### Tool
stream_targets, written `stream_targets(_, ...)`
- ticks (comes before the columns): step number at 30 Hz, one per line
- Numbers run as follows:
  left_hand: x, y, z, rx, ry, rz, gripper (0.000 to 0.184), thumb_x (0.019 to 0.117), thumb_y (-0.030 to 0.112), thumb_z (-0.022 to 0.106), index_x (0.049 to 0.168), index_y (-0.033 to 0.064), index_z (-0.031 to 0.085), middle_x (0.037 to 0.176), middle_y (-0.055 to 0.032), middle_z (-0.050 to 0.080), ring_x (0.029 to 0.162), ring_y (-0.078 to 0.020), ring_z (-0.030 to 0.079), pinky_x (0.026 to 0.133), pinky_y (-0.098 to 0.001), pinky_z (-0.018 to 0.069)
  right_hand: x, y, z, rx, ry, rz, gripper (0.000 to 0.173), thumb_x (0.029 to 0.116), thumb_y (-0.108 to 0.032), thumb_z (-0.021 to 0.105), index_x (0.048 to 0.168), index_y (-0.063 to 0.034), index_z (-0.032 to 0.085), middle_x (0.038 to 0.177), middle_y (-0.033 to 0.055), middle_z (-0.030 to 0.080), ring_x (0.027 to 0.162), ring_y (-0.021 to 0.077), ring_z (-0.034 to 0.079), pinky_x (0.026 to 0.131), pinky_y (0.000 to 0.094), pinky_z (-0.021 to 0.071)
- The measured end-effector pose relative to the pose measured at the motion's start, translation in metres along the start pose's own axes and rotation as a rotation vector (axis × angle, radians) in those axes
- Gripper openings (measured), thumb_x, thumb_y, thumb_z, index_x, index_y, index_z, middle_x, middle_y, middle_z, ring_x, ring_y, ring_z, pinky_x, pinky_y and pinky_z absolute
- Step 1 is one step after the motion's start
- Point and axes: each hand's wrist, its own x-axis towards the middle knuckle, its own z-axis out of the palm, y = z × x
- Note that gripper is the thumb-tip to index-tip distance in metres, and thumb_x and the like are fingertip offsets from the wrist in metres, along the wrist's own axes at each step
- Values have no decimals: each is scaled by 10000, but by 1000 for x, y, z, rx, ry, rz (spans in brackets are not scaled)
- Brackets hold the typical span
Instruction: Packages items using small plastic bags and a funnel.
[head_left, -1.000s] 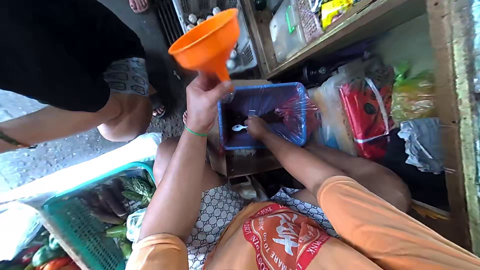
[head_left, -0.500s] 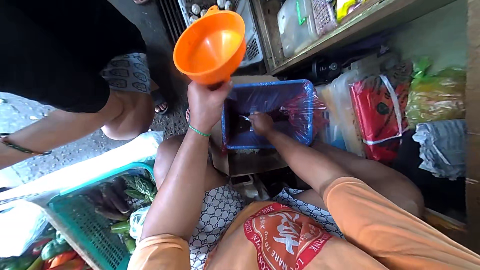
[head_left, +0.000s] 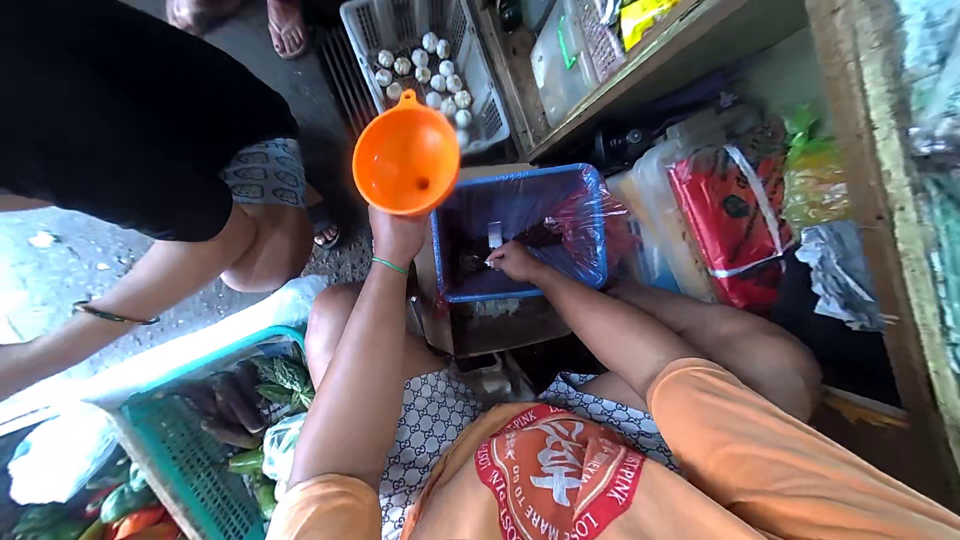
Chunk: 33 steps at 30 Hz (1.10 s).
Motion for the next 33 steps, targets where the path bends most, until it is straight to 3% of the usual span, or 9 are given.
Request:
stream_targets(4,-9,-11,6,115,-64,-81,674,713,232,910,1266,-16,613,1162,-144,711,1117,-184,677,1023,-409,533,-34,-15,-33,1,39,-27,249,1028,-177,568,1128,-51,758,995,143,728,913,254,686,877,504,547)
stream_targets(8,-16,-14,12,339,-218,-197,549,790,204,872,1216,-57,645,1152,-252,701,1138,-379,668,1031,-590,491,-82,-40,-63,-9,132,-54,241,1032,-193,587,1116,-50,761,1002,148,735,931,266,695,906,517,546)
stream_targets(10,-17,-16,15,459,-302,-242,492,834,242,850,1179,-54,661,1125,-275,698,1104,-429,671,992,-642,492,-105,-50,-80,-14,170,-60,242,1038,-186,583,1132,-50,760,1011,149,734,931,265,694,905,511,546)
stream_targets(16,-28,-17,29,591,-488,-313,391,878,246,786,1139,-26,684,1098,-261,706,1077,-436,678,951,-658,511,-153,-77,-129,6,277,-102,223,1038,-171,580,1114,-83,771,930,86,721,809,177,661,788,421,555)
stream_targets(19,-39,-4,37,554,-588,-220,409,874,197,783,1201,-20,668,1156,-242,700,1139,-399,663,1022,-611,494,-162,-98,-136,-41,337,-137,218,1031,-168,587,1090,-93,782,962,96,745,881,207,703,847,476,573)
stream_targets(22,-47,-3,46,450,-605,-113,394,859,183,782,1183,-16,679,1140,-213,714,1118,-355,679,1020,-575,509,-167,-127,-123,-295,398,-175,233,1027,-169,571,1120,-139,783,1090,88,732,1045,244,690,941,534,552)
stream_targets(26,-43,1,48,407,-608,-88,388,867,146,776,1200,-23,668,1149,-216,709,1119,-350,677,1028,-563,505,-166,-146,-98,-623,542,-235,271,981,-90,584,1188,-148,750,1138,121,674,1073,303,660,884,515,569)
stream_targets(30,-33,-13,42,463,-541,-104,387,855,178,784,1181,-1,678,1127,-222,708,1098,-382,676,987,-611,513,-165,-140,-120,-457,753,-190,308,1027,-144,515,1233,-126,742,1162,126,683,1042,300,681,883,539,575)
stream_targets(33,-26,-13,39,396,-444,-46,424,823,134,814,1186,-22,662,1120,-234,705,1087,-386,680,980,-609,517,-146,-116,-135,-266,794,-28,305,1029,-166,517,1218,-123,752,1200,121,707,1132,305,666,976,563,527)
